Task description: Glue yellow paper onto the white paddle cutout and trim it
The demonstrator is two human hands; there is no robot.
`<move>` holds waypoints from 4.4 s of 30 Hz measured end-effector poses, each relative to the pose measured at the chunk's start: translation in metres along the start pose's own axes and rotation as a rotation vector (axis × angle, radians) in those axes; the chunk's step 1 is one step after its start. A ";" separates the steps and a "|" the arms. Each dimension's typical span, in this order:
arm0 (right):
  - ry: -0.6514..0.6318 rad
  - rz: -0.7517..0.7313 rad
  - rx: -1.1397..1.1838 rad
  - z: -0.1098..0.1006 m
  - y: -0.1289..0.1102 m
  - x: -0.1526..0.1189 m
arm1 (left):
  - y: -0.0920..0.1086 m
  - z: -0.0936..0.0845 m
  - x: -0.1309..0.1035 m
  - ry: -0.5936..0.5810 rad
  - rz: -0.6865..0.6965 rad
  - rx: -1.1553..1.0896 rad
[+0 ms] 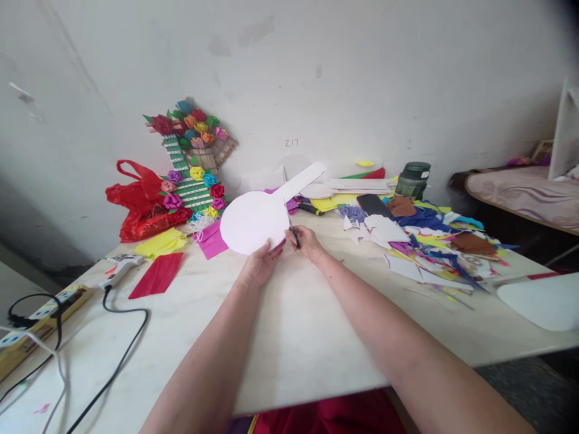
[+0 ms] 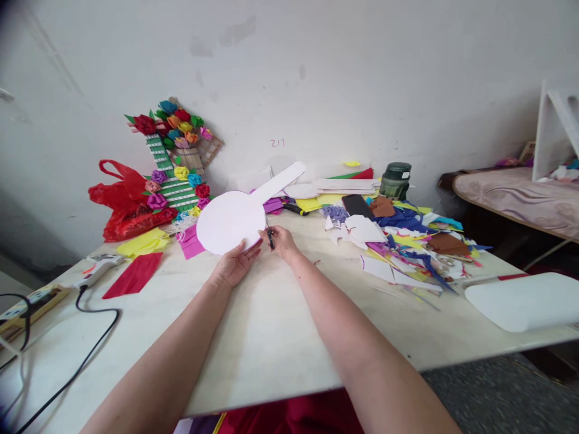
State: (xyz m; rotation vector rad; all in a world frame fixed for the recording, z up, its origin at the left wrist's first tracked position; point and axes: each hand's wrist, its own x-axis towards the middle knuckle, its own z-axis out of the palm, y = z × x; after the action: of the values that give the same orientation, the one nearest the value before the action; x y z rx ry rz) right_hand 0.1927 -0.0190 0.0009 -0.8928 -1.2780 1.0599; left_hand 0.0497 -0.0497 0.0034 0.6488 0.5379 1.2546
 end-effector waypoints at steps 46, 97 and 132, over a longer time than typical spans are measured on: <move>0.046 -0.141 -0.290 -0.024 0.004 0.013 | 0.007 -0.005 -0.002 0.164 0.250 -0.176; 0.033 0.198 -0.154 -0.006 -0.015 -0.006 | 0.012 -0.010 0.003 0.183 0.337 -0.270; 0.176 0.043 -0.925 -0.004 -0.008 -0.002 | 0.014 -0.013 0.008 0.232 0.403 -0.249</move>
State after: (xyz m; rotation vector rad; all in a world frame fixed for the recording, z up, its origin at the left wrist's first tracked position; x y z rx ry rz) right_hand 0.1979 -0.0231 0.0070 -1.6598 -1.6101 0.3575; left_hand 0.0333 -0.0376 0.0041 0.4137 0.4415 1.7599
